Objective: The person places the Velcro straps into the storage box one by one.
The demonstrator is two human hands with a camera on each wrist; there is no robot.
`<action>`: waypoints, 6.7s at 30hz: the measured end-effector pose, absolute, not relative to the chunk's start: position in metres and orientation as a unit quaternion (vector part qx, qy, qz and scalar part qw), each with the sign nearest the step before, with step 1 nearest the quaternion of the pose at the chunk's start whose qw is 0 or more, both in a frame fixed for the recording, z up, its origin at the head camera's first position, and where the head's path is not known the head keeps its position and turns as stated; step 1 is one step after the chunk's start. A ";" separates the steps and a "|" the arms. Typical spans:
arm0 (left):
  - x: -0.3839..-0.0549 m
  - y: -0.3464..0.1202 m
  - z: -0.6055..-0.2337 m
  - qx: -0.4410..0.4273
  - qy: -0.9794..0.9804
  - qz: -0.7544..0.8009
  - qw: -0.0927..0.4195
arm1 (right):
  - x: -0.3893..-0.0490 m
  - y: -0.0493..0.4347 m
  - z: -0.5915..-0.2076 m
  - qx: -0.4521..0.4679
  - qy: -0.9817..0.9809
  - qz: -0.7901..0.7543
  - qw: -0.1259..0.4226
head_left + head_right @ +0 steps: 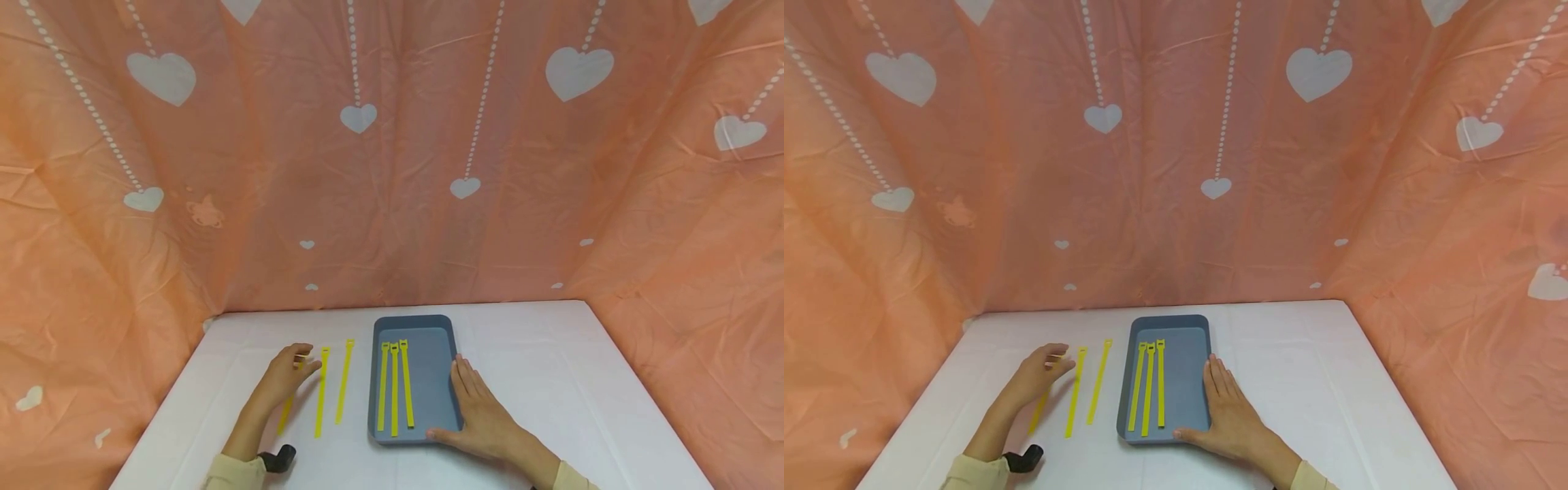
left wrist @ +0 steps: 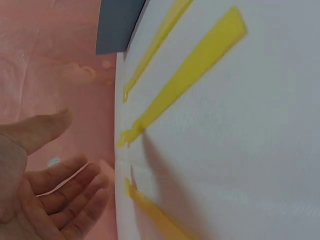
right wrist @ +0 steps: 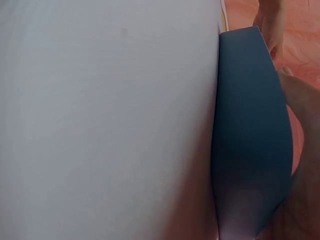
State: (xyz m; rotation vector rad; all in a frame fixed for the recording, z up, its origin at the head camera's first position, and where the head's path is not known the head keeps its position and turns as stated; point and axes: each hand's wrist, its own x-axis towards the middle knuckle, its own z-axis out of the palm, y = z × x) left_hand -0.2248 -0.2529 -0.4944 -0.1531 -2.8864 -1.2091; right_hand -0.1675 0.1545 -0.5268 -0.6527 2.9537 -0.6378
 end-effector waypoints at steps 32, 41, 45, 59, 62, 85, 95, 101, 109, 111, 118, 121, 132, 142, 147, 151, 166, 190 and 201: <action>-0.255 -0.289 -0.504 0.000 -0.916 -0.399 -0.034 | -0.167 0.155 -0.526 -0.216 0.955 -0.203 0.018; -0.254 -0.287 -0.508 0.013 -0.916 -0.401 -0.021 | -0.167 0.155 -0.527 -0.215 0.954 -0.209 0.023; -0.254 -0.287 -0.508 0.012 -0.914 -0.405 -0.018 | -0.167 0.155 -0.528 -0.216 0.954 -0.206 0.018; -0.258 -0.288 -0.513 0.035 -0.914 -0.403 -0.029 | -0.167 0.155 -0.528 -0.213 0.953 -0.213 0.021; -0.259 -0.289 -0.514 0.038 -0.914 -0.402 -0.032 | -0.166 0.155 -0.528 -0.214 0.953 -0.214 0.019; -0.259 -0.293 -0.517 0.035 -0.923 -0.382 -0.018 | -0.167 0.155 -0.529 -0.212 0.953 -0.215 0.021; -0.252 -0.295 -0.514 0.029 -0.906 -0.422 -0.029 | -0.168 0.155 -0.530 -0.216 0.953 -0.213 0.018; -0.246 -0.290 -0.512 0.014 -0.901 -0.432 -0.037 | -0.168 0.155 -0.529 -0.212 0.954 -0.214 0.021; -0.242 -0.288 -0.500 0.001 -0.899 -0.439 -0.006 | -0.168 0.156 -0.531 -0.211 0.953 -0.216 0.024; -0.243 -0.286 -0.497 0.002 -0.898 -0.439 0.014 | -0.168 0.156 -0.532 -0.211 0.954 -0.213 0.020; -0.244 -0.274 -0.482 0.004 -0.890 -0.450 0.071 | -0.168 0.155 -0.532 -0.212 0.953 -0.217 0.015; -0.243 -0.269 -0.478 0.006 -0.884 -0.460 0.087 | -0.168 0.155 -0.532 -0.211 0.953 -0.218 0.018; -0.239 -0.253 -0.468 0.004 -0.860 -0.497 0.113 | -0.168 0.156 -0.533 -0.210 0.955 -0.210 0.016; -0.236 -0.239 -0.461 -0.012 -0.848 -0.518 0.110 | -0.168 0.156 -0.532 -0.211 0.953 -0.218 0.020; -0.235 -0.232 -0.456 -0.026 -0.847 -0.522 0.102 | -0.168 0.156 -0.533 -0.213 0.954 -0.212 0.018; -0.236 -0.225 -0.454 -0.040 -0.839 -0.534 0.098 | -0.168 0.156 -0.533 -0.211 0.954 -0.213 0.019; -0.238 -0.194 -0.446 -0.073 -0.809 -0.581 0.059 | -0.167 0.155 -0.530 -0.209 0.954 -0.215 0.017; -0.246 -0.139 -0.450 -0.099 -0.792 -0.602 0.013 | -0.168 0.154 -0.530 -0.202 0.955 -0.216 0.026; -0.248 -0.119 -0.447 -0.113 -0.785 -0.609 -0.013 | -0.168 0.154 -0.529 -0.202 0.955 -0.215 0.028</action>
